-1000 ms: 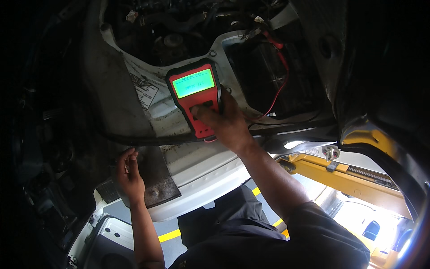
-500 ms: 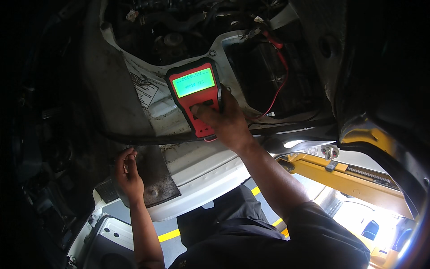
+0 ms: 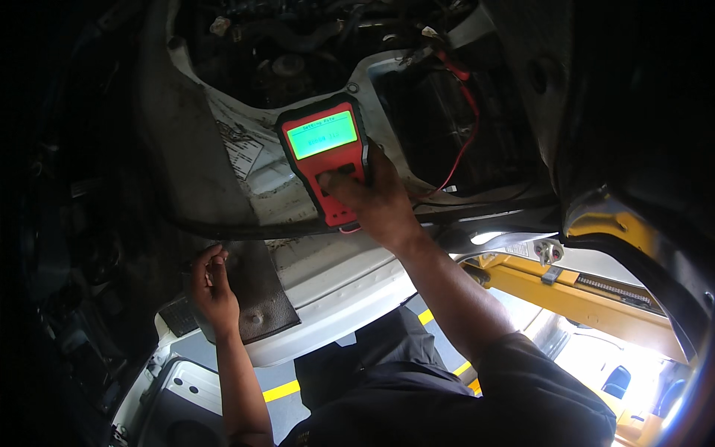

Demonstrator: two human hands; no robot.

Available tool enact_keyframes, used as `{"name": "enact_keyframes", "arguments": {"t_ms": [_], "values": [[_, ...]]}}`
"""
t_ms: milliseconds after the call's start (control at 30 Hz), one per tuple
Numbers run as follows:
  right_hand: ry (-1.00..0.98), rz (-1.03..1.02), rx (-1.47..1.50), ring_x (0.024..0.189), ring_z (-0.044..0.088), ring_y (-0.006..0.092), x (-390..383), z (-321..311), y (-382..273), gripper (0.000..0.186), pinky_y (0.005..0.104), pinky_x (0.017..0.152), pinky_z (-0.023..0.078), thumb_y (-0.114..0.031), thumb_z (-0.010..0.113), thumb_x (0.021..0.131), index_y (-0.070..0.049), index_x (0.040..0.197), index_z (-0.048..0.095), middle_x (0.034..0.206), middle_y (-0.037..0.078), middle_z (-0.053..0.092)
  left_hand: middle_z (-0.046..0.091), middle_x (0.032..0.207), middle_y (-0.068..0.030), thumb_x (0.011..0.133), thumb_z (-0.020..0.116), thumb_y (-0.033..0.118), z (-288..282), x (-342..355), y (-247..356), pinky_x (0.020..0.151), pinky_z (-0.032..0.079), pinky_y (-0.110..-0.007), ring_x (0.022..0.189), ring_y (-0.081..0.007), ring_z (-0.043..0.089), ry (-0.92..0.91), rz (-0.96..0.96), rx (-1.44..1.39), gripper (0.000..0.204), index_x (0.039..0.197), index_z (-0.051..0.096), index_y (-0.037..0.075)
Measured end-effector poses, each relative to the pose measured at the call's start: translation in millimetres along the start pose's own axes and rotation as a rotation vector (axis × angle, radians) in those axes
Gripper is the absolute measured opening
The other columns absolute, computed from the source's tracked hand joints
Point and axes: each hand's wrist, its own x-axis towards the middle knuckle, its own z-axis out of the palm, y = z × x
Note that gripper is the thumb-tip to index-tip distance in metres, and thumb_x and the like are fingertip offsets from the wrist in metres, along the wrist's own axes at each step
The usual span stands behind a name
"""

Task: The person connects a battery tester to the vehicle's battery terminals and operates the device to read measurements. They then retrieve pliers and a cloth from a tool cabinet, wipe the engine bay, and place the tools back before entering the vehicle.

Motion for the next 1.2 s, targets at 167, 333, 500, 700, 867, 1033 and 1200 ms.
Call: {"name": "enact_keyframes", "arguments": {"t_ms": [167, 333, 500, 700, 867, 1033, 1200], "values": [[0.008, -0.008, -0.017, 0.089, 0.063, 0.0114, 0, 0, -3, 0.042, 0.0298, 0.082, 0.053, -0.016, 0.073, 0.086, 0.000, 0.123, 0.059, 0.101, 0.006, 0.069, 0.070, 0.101, -0.0048, 0.101, 0.055, 0.004, 0, 0, -2, 0.078, 0.045, -0.029, 0.093, -0.0146, 0.067, -0.002, -0.012, -0.010, 0.018, 0.113, 0.067, 0.007], [0.001, -0.011, -0.018, 0.089, 0.063, 0.0114, 1, 0, -4, 0.041, 0.0300, 0.083, 0.053, -0.016, 0.073, 0.087, 0.000, 0.122, 0.060, 0.101, 0.006, 0.069, 0.070, 0.101, -0.0045, 0.101, 0.055, 0.005, 1, 0, -2, 0.078, 0.045, -0.029, 0.093, -0.0143, 0.067, -0.005, -0.009, -0.010, 0.017, 0.113, 0.067, 0.007], [0.013, -0.021, -0.047, 0.092, 0.063, 0.0117, 2, 0, -1, 0.043, 0.0300, 0.085, 0.052, -0.018, 0.073, 0.087, 0.000, 0.123, 0.059, 0.104, 0.008, 0.068, 0.070, 0.101, -0.0042, 0.101, 0.055, 0.005, 1, -1, -5, 0.078, 0.044, -0.029, 0.093, -0.0142, 0.068, -0.006, -0.013, -0.009, 0.017, 0.113, 0.067, 0.007], [0.009, 0.010, 0.076, 0.093, 0.063, 0.0117, 3, 1, 5, 0.045, 0.0297, 0.085, 0.052, -0.021, 0.073, 0.087, 0.001, 0.124, 0.057, 0.103, 0.008, 0.068, 0.070, 0.103, -0.0038, 0.101, 0.055, 0.005, 1, -1, -4, 0.079, 0.044, -0.028, 0.095, -0.0141, 0.068, -0.009, -0.024, -0.033, 0.018, 0.114, 0.067, 0.008], [-0.004, -0.028, 0.038, 0.091, 0.063, 0.0111, 5, 0, 6, 0.045, 0.0292, 0.083, 0.053, -0.019, 0.074, 0.087, 0.001, 0.124, 0.058, 0.102, 0.007, 0.068, 0.070, 0.102, -0.0038, 0.101, 0.055, 0.006, 0, 0, -2, 0.079, 0.044, -0.028, 0.095, -0.0141, 0.068, -0.015, -0.019, -0.021, 0.017, 0.114, 0.067, 0.008], [0.022, -0.023, 0.010, 0.090, 0.063, 0.0111, 5, 1, 6, 0.046, 0.0295, 0.083, 0.053, -0.018, 0.075, 0.086, 0.001, 0.124, 0.058, 0.103, 0.007, 0.068, 0.070, 0.102, -0.0039, 0.101, 0.055, 0.006, 1, 0, -4, 0.079, 0.044, -0.028, 0.095, -0.0140, 0.068, -0.014, -0.018, -0.019, 0.017, 0.114, 0.067, 0.008], [0.023, -0.017, 0.014, 0.090, 0.063, 0.0113, 6, 1, 10, 0.046, 0.0299, 0.082, 0.054, -0.019, 0.076, 0.087, 0.000, 0.124, 0.058, 0.103, 0.007, 0.068, 0.070, 0.102, -0.0039, 0.101, 0.055, 0.006, 1, 0, -1, 0.078, 0.044, -0.028, 0.095, -0.0143, 0.068, -0.008, -0.030, -0.037, 0.018, 0.114, 0.067, 0.008]]}}
